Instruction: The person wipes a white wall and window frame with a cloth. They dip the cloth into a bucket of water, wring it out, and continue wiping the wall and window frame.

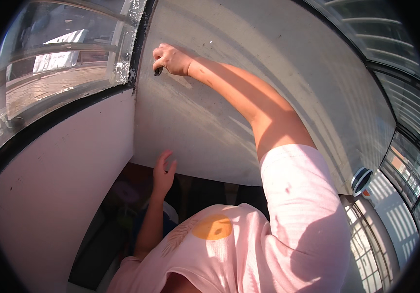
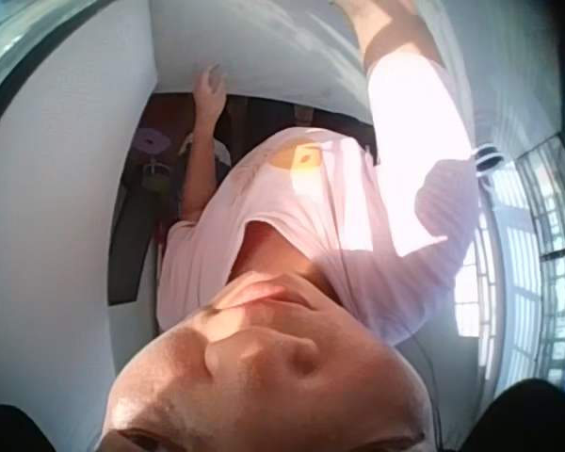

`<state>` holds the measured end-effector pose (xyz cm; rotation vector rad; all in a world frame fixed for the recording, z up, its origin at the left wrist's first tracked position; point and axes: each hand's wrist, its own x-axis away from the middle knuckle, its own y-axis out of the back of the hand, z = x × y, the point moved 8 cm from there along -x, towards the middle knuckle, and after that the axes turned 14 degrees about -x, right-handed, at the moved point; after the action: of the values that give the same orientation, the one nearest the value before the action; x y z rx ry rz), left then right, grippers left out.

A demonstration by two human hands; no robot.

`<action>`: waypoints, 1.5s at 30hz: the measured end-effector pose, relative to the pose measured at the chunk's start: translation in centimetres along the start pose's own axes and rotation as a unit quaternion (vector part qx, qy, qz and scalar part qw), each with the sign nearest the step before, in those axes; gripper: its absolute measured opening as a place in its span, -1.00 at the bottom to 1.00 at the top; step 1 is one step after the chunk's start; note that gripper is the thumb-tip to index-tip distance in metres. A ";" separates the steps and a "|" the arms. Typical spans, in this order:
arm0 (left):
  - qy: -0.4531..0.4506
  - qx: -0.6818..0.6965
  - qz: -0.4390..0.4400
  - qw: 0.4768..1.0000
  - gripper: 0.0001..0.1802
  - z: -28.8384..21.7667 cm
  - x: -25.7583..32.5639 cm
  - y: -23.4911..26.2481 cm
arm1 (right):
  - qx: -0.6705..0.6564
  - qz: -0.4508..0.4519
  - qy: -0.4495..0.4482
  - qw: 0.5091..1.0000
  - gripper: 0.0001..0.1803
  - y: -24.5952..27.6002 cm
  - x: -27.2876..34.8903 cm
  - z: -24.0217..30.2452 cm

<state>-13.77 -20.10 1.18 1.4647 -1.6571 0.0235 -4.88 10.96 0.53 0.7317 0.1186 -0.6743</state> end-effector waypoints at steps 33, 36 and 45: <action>0.140 0.026 0.019 0.990 -0.63 8.8 12.1 -5.4 | 0.112 -0.057 -0.109 0.986 -0.64 6.4 16.1 -1.7; 0.102 0.028 0.031 0.994 -0.64 6.8 11.9 -7.4 | 0.104 -0.060 -0.113 0.986 -0.71 7.6 25.3 2.3; 0.034 -0.007 0.071 0.997 -0.66 -0.5 14.9 -12.8 | 0.062 -0.056 -0.113 0.990 -0.75 8.9 31.1 8.4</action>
<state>-1.65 -35.35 3.96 1.3198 -1.6997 0.1386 23.85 -6.05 1.76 0.7672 -0.0910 -0.8728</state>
